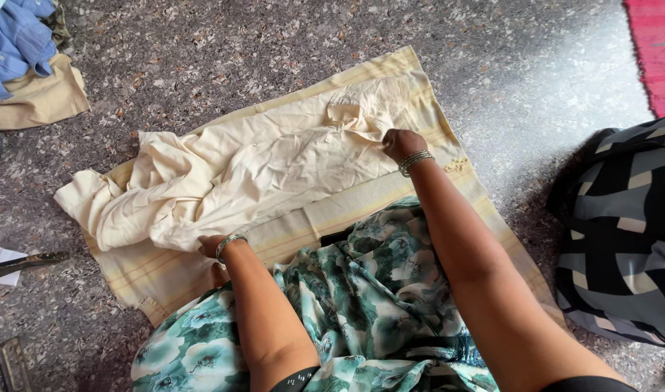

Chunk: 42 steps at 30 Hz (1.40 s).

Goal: The person folds a light-colored shirt on a cloth mat on the floor and then places it into a black and white patterned bag.

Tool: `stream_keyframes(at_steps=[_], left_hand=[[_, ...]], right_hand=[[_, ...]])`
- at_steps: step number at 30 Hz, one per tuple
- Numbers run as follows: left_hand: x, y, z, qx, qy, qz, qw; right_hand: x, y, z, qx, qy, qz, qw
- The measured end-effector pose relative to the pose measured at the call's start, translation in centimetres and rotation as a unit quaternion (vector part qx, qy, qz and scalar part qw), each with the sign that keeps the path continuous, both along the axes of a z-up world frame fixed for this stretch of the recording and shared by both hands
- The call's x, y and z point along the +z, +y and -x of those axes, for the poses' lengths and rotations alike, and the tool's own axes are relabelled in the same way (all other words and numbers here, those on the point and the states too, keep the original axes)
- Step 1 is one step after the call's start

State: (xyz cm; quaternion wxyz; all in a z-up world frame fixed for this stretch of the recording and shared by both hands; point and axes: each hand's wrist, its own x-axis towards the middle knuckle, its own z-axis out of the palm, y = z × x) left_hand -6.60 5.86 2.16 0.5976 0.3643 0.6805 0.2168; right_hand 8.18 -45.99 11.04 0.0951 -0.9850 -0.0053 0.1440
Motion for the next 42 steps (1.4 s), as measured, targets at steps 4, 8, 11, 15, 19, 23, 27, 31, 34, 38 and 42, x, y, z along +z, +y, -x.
stream_keyframes(at_steps=[4, 8, 11, 15, 19, 23, 27, 31, 34, 38, 42], left_hand=[[1.0, -2.0, 0.0, 0.02, 0.073, -0.158, 0.985], [3.3, -7.1, -0.2, -0.082, 0.096, -0.556, 0.822], [3.9, -9.9, -1.6, -0.262, -0.073, -0.571, 0.775], [2.0, -10.7, -2.5, -0.442, -0.046, -0.556, 0.703], [0.5, -10.0, -3.0, -0.488, 0.059, -0.599, 0.632], [0.9, -9.5, -3.1, -0.505, 0.077, -0.592, 0.624], [0.8, -9.2, -3.2, -0.55, 0.094, -0.556, 0.616], [0.0, -9.5, -2.7, -0.585, 0.158, -0.53, 0.593], [-0.8, -9.5, -2.4, -0.587, 0.181, -0.543, 0.572], [-0.9, -10.0, -2.5, -0.586, 0.209, -0.563, 0.545], [0.0, -10.3, -2.5, -0.595, 0.229, -0.548, 0.542]], right_hand=[[-2.2, -0.1, -1.7, -0.085, -0.129, -0.164, 0.974], [-4.7, -0.5, -5.0, -0.144, -0.215, -0.147, 0.955], [-5.4, -0.4, -5.9, -0.217, -0.094, -0.151, 0.96], [-5.0, 0.3, -7.3, -0.282, 0.049, -0.172, 0.942], [-7.2, -0.1, -8.8, -0.284, -0.004, -0.301, 0.91], [-7.2, -3.7, -10.0, -0.284, -0.148, -0.614, 0.721], [-6.1, -8.5, -7.5, -0.282, -0.146, -0.354, 0.88], [-2.2, -8.6, -4.9, -0.203, -0.013, -0.176, 0.963], [-0.9, -5.8, -5.2, -0.236, -0.017, -0.209, 0.949], [-4.7, -3.7, -7.1, -0.1, -0.168, -0.163, 0.967], [-6.6, -3.0, -8.2, -0.182, -0.135, -0.215, 0.95]])
